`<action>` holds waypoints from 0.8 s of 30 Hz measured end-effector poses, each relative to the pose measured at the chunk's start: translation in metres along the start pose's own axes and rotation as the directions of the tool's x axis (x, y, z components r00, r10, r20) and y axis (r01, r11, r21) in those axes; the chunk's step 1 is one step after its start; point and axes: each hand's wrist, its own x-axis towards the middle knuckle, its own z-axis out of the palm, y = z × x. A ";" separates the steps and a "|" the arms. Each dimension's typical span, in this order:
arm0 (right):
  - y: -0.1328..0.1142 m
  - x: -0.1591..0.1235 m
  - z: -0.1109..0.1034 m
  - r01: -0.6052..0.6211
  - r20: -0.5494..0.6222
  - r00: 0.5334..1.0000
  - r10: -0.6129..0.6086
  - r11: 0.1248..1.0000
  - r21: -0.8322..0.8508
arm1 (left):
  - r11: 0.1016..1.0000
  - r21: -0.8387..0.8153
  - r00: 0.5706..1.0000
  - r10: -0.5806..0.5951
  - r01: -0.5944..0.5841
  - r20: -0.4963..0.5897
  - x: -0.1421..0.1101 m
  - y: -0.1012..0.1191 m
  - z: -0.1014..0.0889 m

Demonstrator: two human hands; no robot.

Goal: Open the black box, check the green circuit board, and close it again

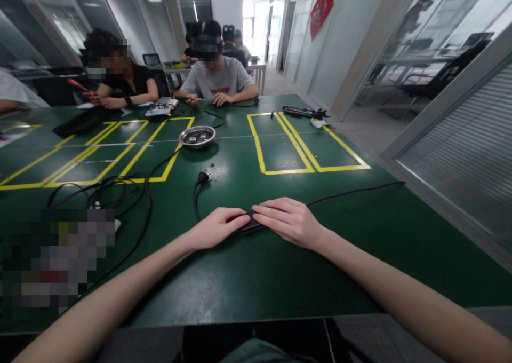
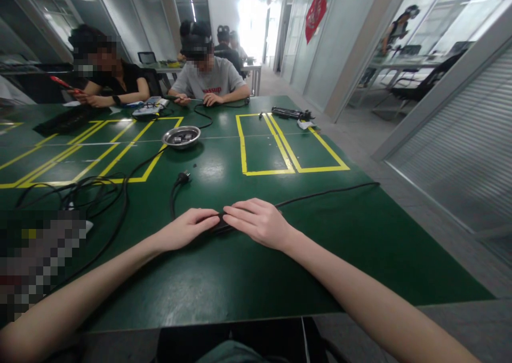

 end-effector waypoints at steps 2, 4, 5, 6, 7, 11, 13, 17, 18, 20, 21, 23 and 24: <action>0.000 0.001 0.000 -0.053 0.058 0.997 0.052 0.998 0.020 | 0.996 -0.092 1.000 -0.012 0.013 0.013 0.000 -0.001 -0.001; 0.000 0.002 0.001 -0.141 0.138 0.982 0.133 0.988 0.056 | 0.997 -0.070 0.998 0.021 -0.025 -0.065 0.000 -0.003 -0.001; 0.000 0.002 0.002 -0.187 0.168 0.971 0.172 0.979 0.080 | 0.998 -0.005 0.991 0.057 -0.058 -0.118 -0.001 -0.004 0.000; -0.001 0.002 0.003 -0.232 0.186 0.960 0.210 0.967 0.106 | 0.992 0.088 0.980 0.109 -0.095 -0.168 -0.002 -0.004 0.001; -0.001 0.002 0.005 -0.275 0.194 0.949 0.248 0.952 0.131 | 0.972 0.193 0.964 0.171 -0.132 -0.202 -0.003 -0.005 0.002; -0.003 0.002 0.010 -0.353 0.148 0.932 0.330 0.918 0.179 | 0.864 0.459 0.924 0.327 -0.207 -0.198 -0.004 -0.006 0.007; -0.002 0.003 0.010 -0.347 0.118 0.937 0.329 0.918 0.194 | 0.853 0.488 0.929 0.314 -0.185 -0.198 -0.004 -0.007 0.010; -0.002 0.006 0.006 -0.348 0.189 0.933 0.308 0.904 0.246 | 0.876 0.457 0.938 0.273 -0.151 -0.213 -0.004 -0.008 0.013; -0.003 0.006 0.005 -0.359 0.217 0.926 0.309 0.897 0.256 | 0.885 0.439 0.940 0.269 -0.155 -0.211 -0.004 -0.007 0.013; -0.004 0.006 0.005 -0.381 0.245 0.915 0.320 0.885 0.269 | 0.900 0.401 0.943 0.266 -0.170 -0.197 -0.005 -0.006 0.012; -0.004 0.006 0.005 -0.388 0.246 0.913 0.326 0.881 0.270 | 0.906 0.384 0.944 0.267 -0.178 -0.193 -0.005 -0.005 0.011; -0.004 0.006 0.005 -0.382 0.244 0.915 0.322 0.885 0.265 | 0.911 0.367 0.943 0.271 -0.187 -0.193 -0.005 -0.004 0.010; -0.004 0.006 0.006 -0.371 0.251 0.917 0.309 0.892 0.258 | 0.912 0.367 0.943 0.271 -0.186 -0.195 -0.005 -0.004 0.010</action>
